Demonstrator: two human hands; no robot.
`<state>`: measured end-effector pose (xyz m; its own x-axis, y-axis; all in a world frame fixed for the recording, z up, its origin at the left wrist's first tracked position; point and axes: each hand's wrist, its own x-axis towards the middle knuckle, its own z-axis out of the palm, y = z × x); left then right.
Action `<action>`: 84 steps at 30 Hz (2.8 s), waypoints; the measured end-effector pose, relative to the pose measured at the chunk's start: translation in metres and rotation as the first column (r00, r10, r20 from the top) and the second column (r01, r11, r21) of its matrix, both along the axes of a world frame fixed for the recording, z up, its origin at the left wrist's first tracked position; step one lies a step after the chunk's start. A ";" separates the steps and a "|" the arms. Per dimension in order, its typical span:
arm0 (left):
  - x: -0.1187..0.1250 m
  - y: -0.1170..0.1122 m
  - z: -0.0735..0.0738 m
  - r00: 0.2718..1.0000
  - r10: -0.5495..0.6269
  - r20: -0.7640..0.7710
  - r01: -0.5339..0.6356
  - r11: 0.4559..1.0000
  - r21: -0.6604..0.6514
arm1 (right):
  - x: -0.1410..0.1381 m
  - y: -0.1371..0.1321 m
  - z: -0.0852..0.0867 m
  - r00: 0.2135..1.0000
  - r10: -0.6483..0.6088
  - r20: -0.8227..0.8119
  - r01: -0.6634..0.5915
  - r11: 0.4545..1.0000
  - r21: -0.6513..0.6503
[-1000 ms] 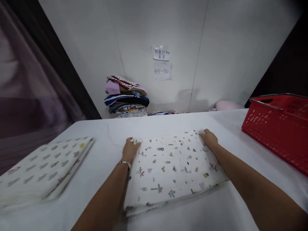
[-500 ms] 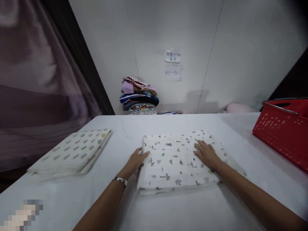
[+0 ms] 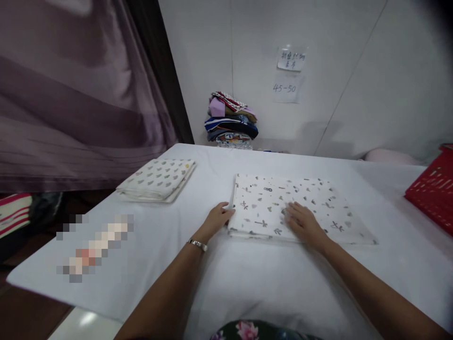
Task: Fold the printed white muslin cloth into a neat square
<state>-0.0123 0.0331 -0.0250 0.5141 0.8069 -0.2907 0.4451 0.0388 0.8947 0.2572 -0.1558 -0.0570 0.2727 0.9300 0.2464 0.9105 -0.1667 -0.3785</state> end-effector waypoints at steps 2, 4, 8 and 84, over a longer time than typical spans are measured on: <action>-0.005 -0.005 0.002 1.000 0.001 -0.011 -0.001 1.000 -0.002 | -0.027 0.008 0.006 0.991 0.108 -0.084 -0.100 0.990 0.096; -0.011 -0.011 0.002 1.000 -0.015 -0.026 0.015 1.000 0.021 | -0.055 0.018 0.012 0.965 0.214 -0.151 -0.185 0.965 0.184; -0.022 -0.022 -0.003 0.999 -0.026 -0.035 0.029 0.996 0.086 | -0.100 0.040 0.020 0.923 0.338 -0.182 -0.296 0.928 0.225; -0.017 -0.041 -0.010 0.989 -0.123 -0.085 0.130 0.989 0.073 | -0.139 0.047 -0.012 0.920 0.355 0.167 -0.391 0.857 0.335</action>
<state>-0.0295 -0.0082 -0.0350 0.5912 0.7586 -0.2739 0.5119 -0.0905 0.8543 0.1181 -0.1086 -0.0686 -0.1192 0.8019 0.5854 0.9120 0.3215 -0.2547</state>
